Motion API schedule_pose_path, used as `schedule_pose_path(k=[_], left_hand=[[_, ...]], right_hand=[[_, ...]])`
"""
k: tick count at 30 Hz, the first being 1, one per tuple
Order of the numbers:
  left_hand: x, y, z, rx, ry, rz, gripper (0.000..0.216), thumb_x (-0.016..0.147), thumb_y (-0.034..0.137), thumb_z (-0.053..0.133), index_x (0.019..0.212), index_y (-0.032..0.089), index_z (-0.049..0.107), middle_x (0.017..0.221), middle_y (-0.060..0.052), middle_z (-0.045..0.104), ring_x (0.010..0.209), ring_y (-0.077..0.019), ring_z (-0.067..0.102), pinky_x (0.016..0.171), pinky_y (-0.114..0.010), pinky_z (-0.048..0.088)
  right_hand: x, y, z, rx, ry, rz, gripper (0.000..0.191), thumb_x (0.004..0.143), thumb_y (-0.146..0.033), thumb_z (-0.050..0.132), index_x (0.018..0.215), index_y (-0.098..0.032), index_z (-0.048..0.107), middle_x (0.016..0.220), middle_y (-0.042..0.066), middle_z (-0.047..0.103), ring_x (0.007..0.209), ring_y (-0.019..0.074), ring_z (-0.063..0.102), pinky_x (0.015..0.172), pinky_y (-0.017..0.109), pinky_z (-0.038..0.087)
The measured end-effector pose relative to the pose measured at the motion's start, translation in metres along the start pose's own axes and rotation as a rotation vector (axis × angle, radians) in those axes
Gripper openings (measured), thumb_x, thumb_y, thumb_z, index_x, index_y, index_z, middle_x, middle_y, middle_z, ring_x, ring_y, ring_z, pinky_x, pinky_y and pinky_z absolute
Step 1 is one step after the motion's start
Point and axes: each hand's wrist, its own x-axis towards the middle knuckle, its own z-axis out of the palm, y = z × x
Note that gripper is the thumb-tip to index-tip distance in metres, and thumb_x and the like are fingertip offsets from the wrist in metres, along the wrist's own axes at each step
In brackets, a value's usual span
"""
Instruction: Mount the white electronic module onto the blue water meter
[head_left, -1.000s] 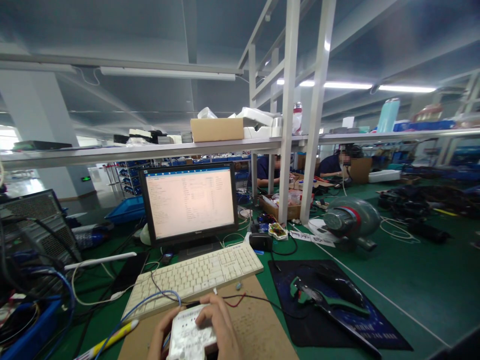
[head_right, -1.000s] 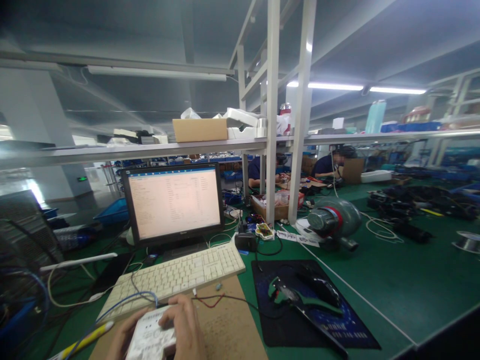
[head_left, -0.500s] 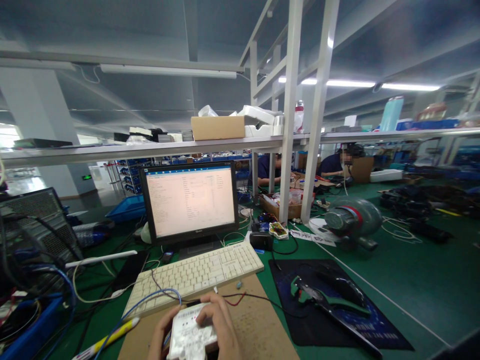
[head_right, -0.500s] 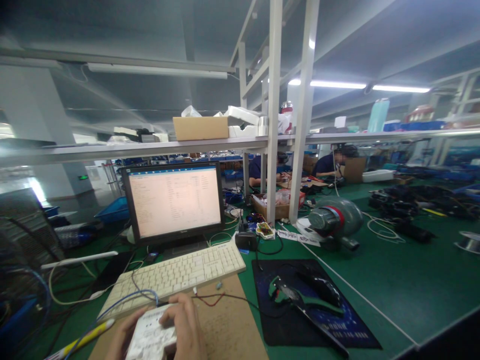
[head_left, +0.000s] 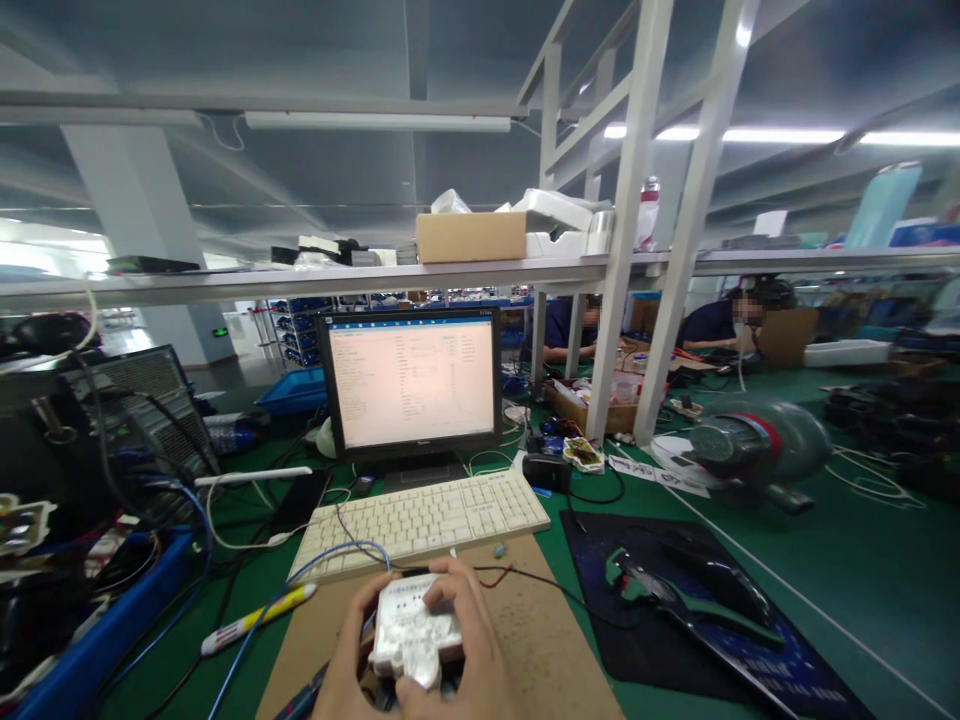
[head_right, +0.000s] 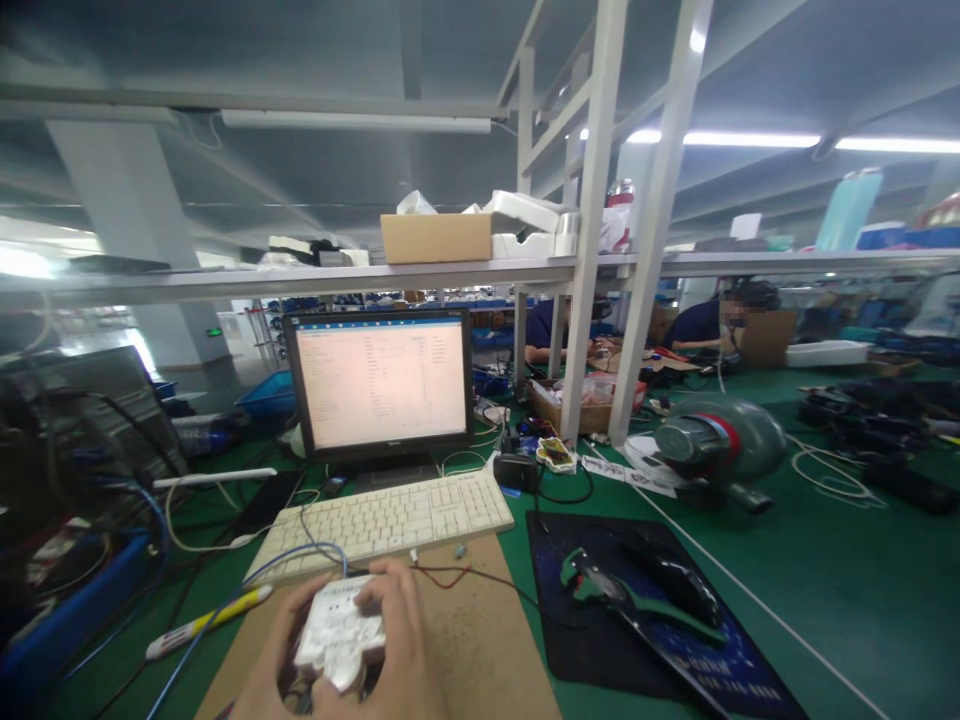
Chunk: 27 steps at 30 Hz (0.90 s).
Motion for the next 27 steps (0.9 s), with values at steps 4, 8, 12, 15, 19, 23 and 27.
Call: schedule_pose_path(k=[4,8,12,15,19,23,27], left_hand=[[-0.002,0.003,0.003,-0.034,-0.020,-0.027,0.071,0.042,0.017,0.067,0.110,0.021,0.047,0.107,-0.009,0.063,0.101,-0.0317,0.060,0.071,-0.030,0.055],[-0.004,0.004,0.004,-0.016,-0.056,-0.052,0.074,0.042,0.015,0.064,0.112,0.020,0.043,0.112,-0.009,0.059,0.101,-0.0294,0.060,0.076,-0.031,0.053],[-0.004,0.003,0.003,0.001,-0.065,-0.053,0.074,0.042,0.017,0.063,0.113,0.020,0.041,0.114,-0.010,0.057,0.103,-0.0287,0.058,0.081,-0.032,0.052],[-0.004,0.003,0.003,0.011,-0.043,-0.038,0.072,0.042,0.019,0.062,0.112,0.020,0.043,0.113,-0.009,0.057,0.103,-0.0290,0.058,0.080,-0.033,0.052],[-0.005,0.005,0.004,0.003,-0.031,-0.034,0.071,0.042,0.019,0.061,0.111,0.020,0.043,0.111,-0.009,0.058,0.101,-0.0292,0.059,0.080,-0.034,0.052],[-0.005,0.006,0.004,-0.002,-0.044,-0.069,0.072,0.043,0.018,0.060,0.112,0.020,0.041,0.112,-0.010,0.057,0.101,-0.0291,0.059,0.080,-0.035,0.052],[-0.004,0.005,0.002,-0.005,-0.071,-0.074,0.075,0.042,0.015,0.062,0.113,0.020,0.040,0.113,-0.009,0.057,0.099,-0.0271,0.060,0.083,-0.033,0.051]], right_hand=[[0.000,0.001,-0.002,0.024,-0.023,-0.038,0.047,0.048,-0.009,0.048,0.093,-0.022,0.045,0.117,0.004,0.045,0.102,0.0191,0.050,0.082,0.026,0.044],[-0.002,0.007,0.000,0.047,-0.023,-0.033,0.051,0.050,-0.010,0.049,0.098,-0.023,0.043,0.122,0.005,0.042,0.106,0.0201,0.050,0.085,0.027,0.045],[-0.005,0.010,0.002,0.052,0.003,0.036,0.063,0.050,-0.011,0.050,0.110,-0.024,0.037,0.122,0.005,0.044,0.107,0.0212,0.051,0.090,0.029,0.044],[-0.005,0.009,0.001,0.027,0.012,0.034,0.067,0.051,-0.011,0.051,0.115,-0.025,0.036,0.118,0.004,0.047,0.106,0.0213,0.052,0.091,0.030,0.044],[-0.005,0.009,0.001,0.002,0.016,0.018,0.068,0.050,-0.010,0.050,0.115,-0.024,0.036,0.120,0.004,0.047,0.108,0.0221,0.052,0.093,0.031,0.044],[-0.007,0.010,0.004,-0.002,0.078,0.040,0.070,0.048,-0.009,0.050,0.115,-0.024,0.037,0.128,0.006,0.043,0.116,0.0241,0.046,0.097,0.032,0.041],[-0.009,0.008,0.004,0.030,0.136,0.113,0.072,0.049,-0.011,0.052,0.117,-0.024,0.035,0.123,0.007,0.047,0.112,0.0238,0.050,0.095,0.032,0.043]])
